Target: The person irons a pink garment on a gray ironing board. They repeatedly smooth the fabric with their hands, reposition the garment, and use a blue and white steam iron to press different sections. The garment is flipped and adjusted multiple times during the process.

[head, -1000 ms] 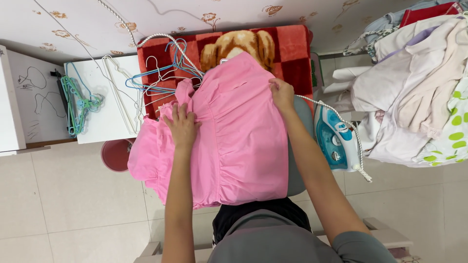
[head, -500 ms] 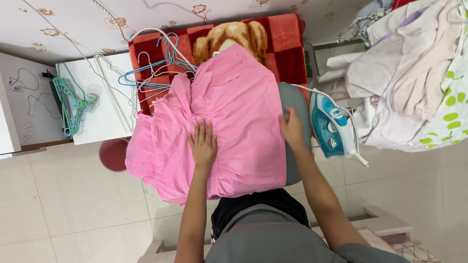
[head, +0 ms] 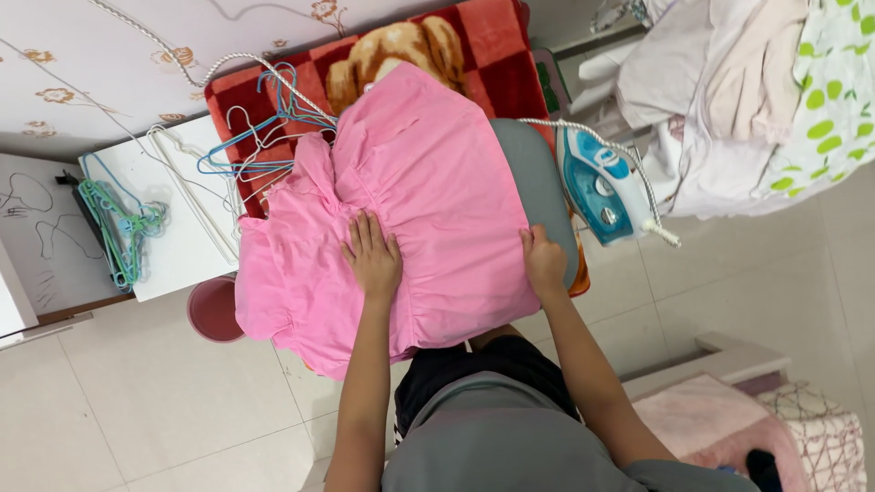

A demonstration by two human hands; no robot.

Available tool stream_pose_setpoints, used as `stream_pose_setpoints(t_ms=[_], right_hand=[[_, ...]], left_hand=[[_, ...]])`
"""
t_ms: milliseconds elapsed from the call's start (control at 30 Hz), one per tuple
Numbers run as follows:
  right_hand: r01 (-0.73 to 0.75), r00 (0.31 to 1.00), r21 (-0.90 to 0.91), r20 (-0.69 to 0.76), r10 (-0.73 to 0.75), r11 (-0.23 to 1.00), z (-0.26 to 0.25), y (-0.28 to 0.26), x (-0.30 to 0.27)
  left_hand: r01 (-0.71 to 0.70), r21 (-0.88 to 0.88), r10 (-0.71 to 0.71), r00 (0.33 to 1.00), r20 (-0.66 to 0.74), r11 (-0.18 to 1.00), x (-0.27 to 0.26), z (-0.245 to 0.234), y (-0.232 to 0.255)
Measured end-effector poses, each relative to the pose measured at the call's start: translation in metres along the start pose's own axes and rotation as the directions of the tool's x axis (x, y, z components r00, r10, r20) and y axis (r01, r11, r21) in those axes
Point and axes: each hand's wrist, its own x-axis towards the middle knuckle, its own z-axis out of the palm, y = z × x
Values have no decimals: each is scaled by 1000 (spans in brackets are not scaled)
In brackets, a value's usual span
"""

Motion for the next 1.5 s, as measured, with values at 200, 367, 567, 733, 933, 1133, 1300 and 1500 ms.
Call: stream_pose_setpoints(t_ms=[200,367,567,733,933,1133,1300,1500], right_hand=[[-53,998,115,-31,56,992,8,36,-56],[-32,991,-35,-132,27,999,29,49,-86],[-33,993,-139,-120,16,990,11,46,-75],[127,910,-9,-397,-120,992,-59,40,-24],[214,897,-164,-357,-260,963,-117,61,96],[102,995,17,-17,-102,995,-116,82,141],[241,965,-20,106,-238,970,-152,79,157],[424,858,-116,370,-357,898,-245,47,162]], left_hand=[[-85,-140,104,986,131,986,-2,-14,-13],[-146,-183,185,957,222,972,-44,-26,-17],[-200,-120,216,967,135,972,-54,-26,-15],[-168,-160,191,972,138,973,-53,-29,-11],[-61,-146,79,990,120,987,-56,-28,5],[105,-150,-107,994,-2,983,-70,-16,24],[238,-209,-264,959,-103,948,-98,5,33],[387,-184,-419,886,-196,904,-140,18,21]])
